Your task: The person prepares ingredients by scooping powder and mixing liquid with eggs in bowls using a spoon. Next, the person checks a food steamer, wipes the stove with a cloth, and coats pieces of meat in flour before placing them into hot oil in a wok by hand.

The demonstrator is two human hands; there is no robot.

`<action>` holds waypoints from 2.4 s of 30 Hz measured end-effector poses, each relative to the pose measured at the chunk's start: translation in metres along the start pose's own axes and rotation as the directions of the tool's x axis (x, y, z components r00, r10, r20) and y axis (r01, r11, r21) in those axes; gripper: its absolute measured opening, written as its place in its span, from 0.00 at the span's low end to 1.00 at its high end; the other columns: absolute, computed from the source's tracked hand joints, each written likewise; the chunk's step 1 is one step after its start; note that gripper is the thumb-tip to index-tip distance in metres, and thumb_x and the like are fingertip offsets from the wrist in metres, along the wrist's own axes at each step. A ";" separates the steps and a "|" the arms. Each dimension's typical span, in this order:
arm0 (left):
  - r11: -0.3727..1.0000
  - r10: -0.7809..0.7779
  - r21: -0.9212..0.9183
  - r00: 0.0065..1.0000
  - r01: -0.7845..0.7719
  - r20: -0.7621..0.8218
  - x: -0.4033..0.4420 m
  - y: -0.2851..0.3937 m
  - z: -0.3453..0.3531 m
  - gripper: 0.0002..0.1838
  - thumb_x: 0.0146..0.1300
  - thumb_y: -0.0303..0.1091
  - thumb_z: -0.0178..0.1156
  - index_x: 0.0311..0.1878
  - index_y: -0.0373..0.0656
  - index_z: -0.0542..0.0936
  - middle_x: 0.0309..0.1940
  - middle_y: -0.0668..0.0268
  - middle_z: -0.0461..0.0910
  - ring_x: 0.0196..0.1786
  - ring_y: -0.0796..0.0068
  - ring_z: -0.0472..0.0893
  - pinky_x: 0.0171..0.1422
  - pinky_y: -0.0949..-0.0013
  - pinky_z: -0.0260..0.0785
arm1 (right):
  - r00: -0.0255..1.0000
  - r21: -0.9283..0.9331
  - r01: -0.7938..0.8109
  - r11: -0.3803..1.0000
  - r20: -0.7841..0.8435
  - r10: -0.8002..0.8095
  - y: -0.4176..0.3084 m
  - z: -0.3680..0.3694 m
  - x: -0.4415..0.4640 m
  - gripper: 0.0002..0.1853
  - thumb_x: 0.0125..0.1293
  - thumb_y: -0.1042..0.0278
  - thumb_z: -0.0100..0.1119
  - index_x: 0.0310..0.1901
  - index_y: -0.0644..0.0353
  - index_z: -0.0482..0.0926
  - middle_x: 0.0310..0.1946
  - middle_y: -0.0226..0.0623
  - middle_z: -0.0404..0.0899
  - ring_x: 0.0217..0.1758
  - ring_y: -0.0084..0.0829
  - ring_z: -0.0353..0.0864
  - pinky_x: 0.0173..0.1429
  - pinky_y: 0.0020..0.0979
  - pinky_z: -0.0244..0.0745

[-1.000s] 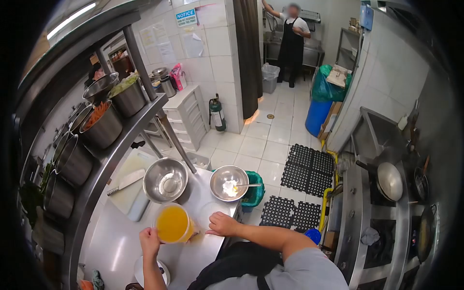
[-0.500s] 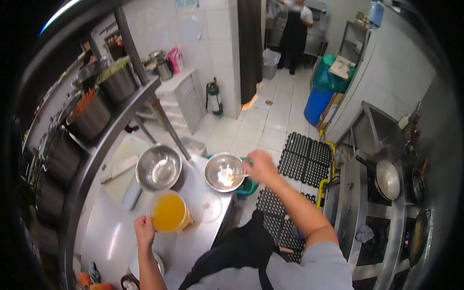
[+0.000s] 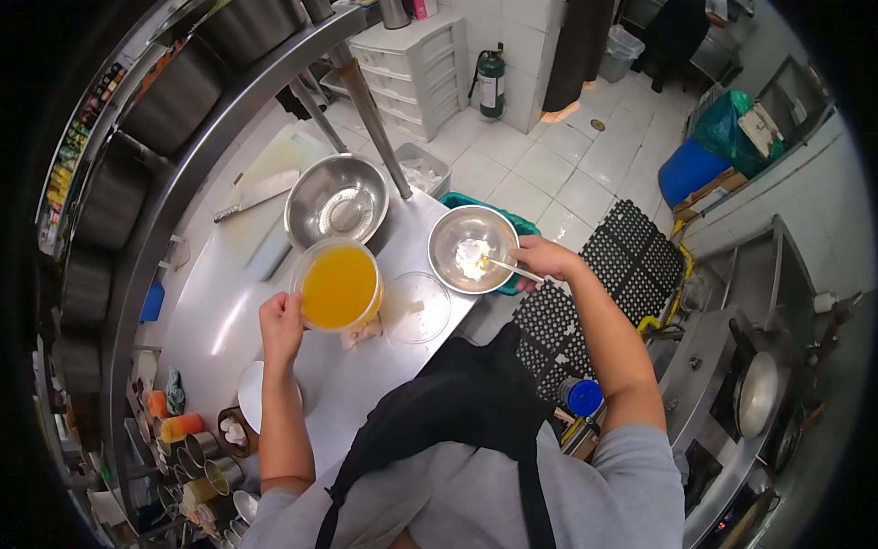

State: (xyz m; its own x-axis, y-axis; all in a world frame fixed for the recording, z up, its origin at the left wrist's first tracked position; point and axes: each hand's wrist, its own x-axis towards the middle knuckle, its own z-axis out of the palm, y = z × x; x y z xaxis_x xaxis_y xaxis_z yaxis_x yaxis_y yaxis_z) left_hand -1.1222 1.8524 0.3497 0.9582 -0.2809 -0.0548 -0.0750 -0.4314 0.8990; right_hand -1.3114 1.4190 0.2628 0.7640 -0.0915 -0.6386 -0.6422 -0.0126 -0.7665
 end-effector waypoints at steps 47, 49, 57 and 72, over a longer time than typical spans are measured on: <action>0.963 0.185 0.166 0.967 -0.214 0.175 0.080 0.036 0.066 0.19 0.68 0.34 0.57 0.22 0.32 0.73 0.16 0.63 0.74 0.18 0.74 0.79 0.19 0.68 0.71 | 0.917 -0.174 0.212 0.962 -0.304 -0.257 -0.009 0.058 -0.049 0.13 0.69 0.64 0.58 0.39 0.68 0.81 0.24 0.35 0.79 0.26 0.24 0.76 0.31 0.31 0.73; 0.948 0.219 0.194 0.958 -0.253 0.183 0.081 0.035 0.067 0.20 0.68 0.34 0.57 0.21 0.32 0.73 0.16 0.63 0.74 0.17 0.74 0.79 0.19 0.68 0.72 | 0.920 -0.180 0.197 0.964 -0.305 -0.245 -0.008 0.059 -0.049 0.13 0.70 0.64 0.57 0.39 0.68 0.81 0.23 0.33 0.78 0.25 0.23 0.75 0.30 0.30 0.72; 0.904 0.284 0.288 0.947 -0.316 0.147 0.078 0.038 0.072 0.20 0.66 0.36 0.57 0.21 0.30 0.75 0.15 0.47 0.74 0.17 0.57 0.78 0.27 0.56 0.67 | 0.920 -0.126 0.225 0.966 -0.300 -0.253 -0.007 0.062 -0.044 0.13 0.69 0.63 0.59 0.37 0.67 0.82 0.19 0.31 0.75 0.22 0.21 0.72 0.27 0.30 0.68; 0.829 0.358 0.390 0.916 -0.402 0.182 0.081 0.036 0.075 0.21 0.66 0.36 0.57 0.21 0.30 0.74 0.15 0.49 0.73 0.20 0.55 0.78 0.26 0.57 0.69 | 0.883 -0.337 0.245 0.909 -0.310 -0.352 0.005 0.064 -0.026 0.15 0.67 0.61 0.59 0.35 0.68 0.82 0.27 0.49 0.82 0.29 0.38 0.81 0.37 0.39 0.75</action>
State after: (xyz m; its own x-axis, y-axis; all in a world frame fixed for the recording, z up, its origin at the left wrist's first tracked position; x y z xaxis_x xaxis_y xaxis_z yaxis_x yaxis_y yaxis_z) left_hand -1.0679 1.7491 0.3453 0.8003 -0.5678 0.1928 -0.5546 -0.5787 0.5980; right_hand -1.3305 1.4856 0.2714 0.8818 -0.3847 -0.2727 -0.4178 -0.3690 -0.8302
